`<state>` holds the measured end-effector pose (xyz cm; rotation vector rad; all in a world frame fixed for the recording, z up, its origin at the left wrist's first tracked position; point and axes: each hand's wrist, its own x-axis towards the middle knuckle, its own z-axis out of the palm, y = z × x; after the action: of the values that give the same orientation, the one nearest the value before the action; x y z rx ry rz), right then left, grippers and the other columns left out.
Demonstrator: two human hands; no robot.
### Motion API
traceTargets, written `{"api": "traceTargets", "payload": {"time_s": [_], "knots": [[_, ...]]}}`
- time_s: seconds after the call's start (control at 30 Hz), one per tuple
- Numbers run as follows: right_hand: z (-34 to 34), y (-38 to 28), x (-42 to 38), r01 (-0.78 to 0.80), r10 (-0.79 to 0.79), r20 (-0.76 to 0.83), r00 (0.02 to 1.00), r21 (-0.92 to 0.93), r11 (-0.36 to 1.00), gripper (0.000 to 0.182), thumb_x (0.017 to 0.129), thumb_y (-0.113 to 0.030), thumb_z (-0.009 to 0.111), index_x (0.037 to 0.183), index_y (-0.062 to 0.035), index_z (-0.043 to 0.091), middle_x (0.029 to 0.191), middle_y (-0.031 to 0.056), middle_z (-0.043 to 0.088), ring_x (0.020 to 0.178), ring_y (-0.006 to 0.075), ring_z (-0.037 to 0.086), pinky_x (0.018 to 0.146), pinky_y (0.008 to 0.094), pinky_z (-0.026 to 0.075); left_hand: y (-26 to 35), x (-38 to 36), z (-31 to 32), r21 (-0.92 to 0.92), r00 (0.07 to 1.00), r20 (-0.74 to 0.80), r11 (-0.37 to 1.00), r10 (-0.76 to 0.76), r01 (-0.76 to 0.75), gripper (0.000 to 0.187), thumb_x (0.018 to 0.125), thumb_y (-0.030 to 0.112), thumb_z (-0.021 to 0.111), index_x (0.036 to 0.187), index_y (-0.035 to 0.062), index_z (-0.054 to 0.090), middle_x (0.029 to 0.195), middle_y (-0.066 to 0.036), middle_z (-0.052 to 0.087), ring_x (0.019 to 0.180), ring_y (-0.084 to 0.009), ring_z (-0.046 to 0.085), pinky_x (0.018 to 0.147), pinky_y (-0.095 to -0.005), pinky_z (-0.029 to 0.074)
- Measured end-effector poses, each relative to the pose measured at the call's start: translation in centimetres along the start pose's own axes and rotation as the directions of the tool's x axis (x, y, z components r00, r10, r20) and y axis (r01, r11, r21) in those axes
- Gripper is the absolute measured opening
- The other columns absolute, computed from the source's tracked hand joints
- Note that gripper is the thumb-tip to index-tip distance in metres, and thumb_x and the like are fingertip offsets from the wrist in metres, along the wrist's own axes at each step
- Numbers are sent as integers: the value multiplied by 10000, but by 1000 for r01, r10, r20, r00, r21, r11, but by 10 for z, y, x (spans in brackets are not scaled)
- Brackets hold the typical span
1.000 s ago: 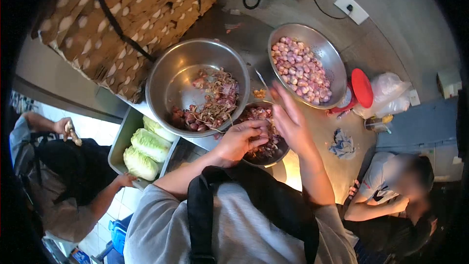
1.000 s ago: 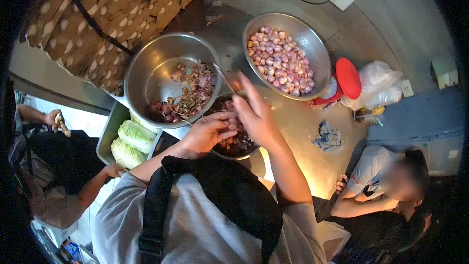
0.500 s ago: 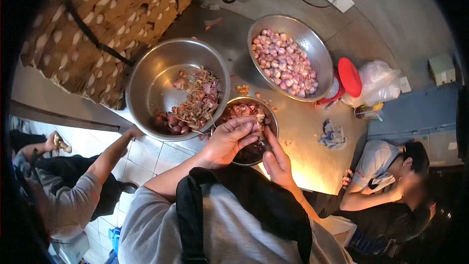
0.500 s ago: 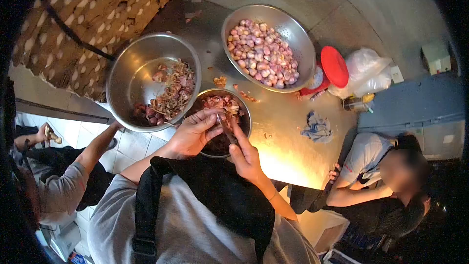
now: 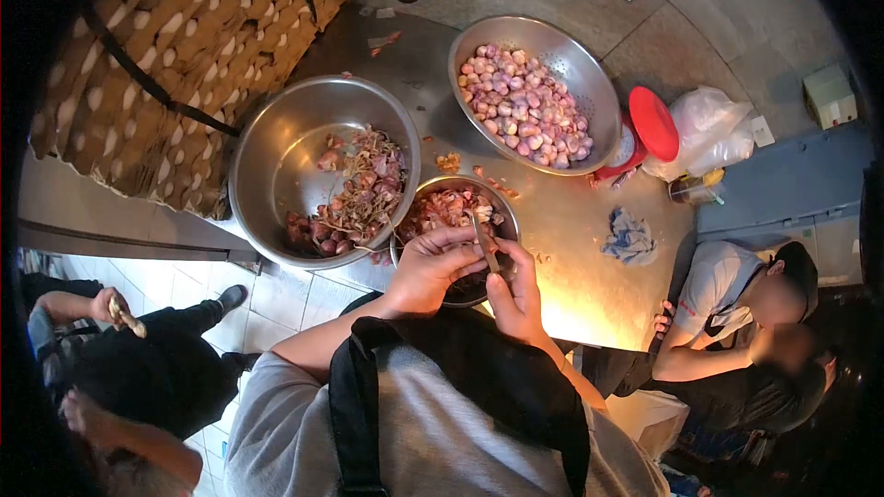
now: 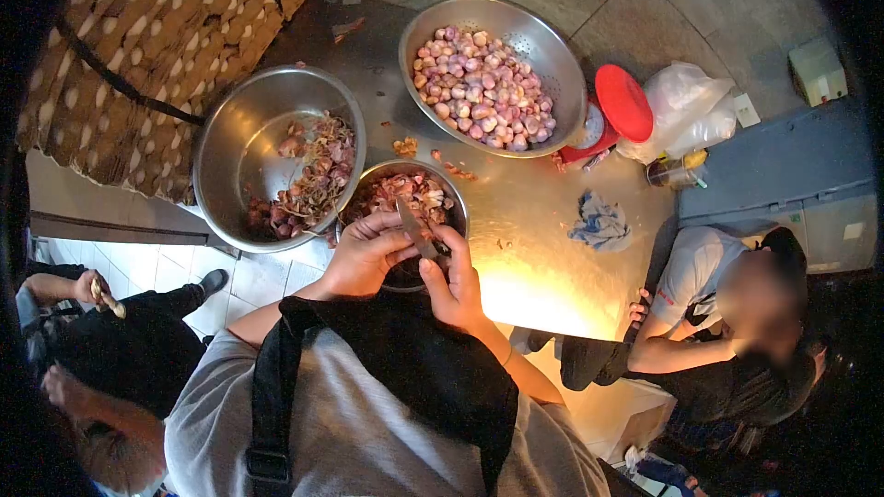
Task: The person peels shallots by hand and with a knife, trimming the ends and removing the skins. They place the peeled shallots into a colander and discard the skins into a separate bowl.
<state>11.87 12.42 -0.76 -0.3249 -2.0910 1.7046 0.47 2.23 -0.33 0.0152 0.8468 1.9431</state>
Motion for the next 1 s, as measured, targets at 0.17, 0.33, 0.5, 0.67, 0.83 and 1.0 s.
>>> {"api": "traceTargets", "payload": {"time_s": [0.17,0.33,0.5,0.67,0.83,1.0], "knots": [[2,0,2,-156,158,-1,987,177,972,358,888,-98,475,1200,-13,322,972,65,478,744,81,458,673,208,387,-4,1,-1,49,999,-16,998,33,-32,268,748,-25,641,1010,-19,588,966,-90,618,871,-135,591,791,-261,488],[0,-2,11,-273,262,89,961,466,842,232,918,-164,434,1113,-72,351,692,-5,426,500,52,363,447,181,313,-1,1,0,277,989,39,950,139,-145,278,744,-22,648,1016,-13,591,960,-80,619,862,-126,585,785,-243,474],[-9,-19,19,-469,404,256,878,624,625,200,932,-266,385,1077,-130,367,506,-8,304,349,69,225,327,213,202,0,6,-4,311,980,130,933,149,-183,376,744,-8,657,1099,0,535,997,-83,605,876,-113,575,789,-240,465],[-2,-11,16,-301,330,32,944,497,814,180,928,-194,416,1057,-96,336,627,-23,366,466,47,305,409,189,243,-7,12,-8,329,977,121,922,174,-205,420,734,8,678,1101,3,476,988,-66,586,901,-113,561,804,-246,458],[-1,-1,12,-232,230,54,972,405,884,201,921,-172,433,1060,-90,313,650,-18,383,496,42,319,438,183,249,-3,12,-11,391,961,217,888,169,-244,349,751,-7,653,1060,14,491,975,-63,581,895,-118,557,821,-262,444],[-13,-23,16,-386,345,177,922,505,772,206,926,-210,424,1055,-93,313,583,-20,339,462,56,306,416,189,244,5,6,2,512,930,258,779,261,-361,301,819,-17,550,1108,16,473,1001,-57,561,957,-121,527,857,-263,412]]}}
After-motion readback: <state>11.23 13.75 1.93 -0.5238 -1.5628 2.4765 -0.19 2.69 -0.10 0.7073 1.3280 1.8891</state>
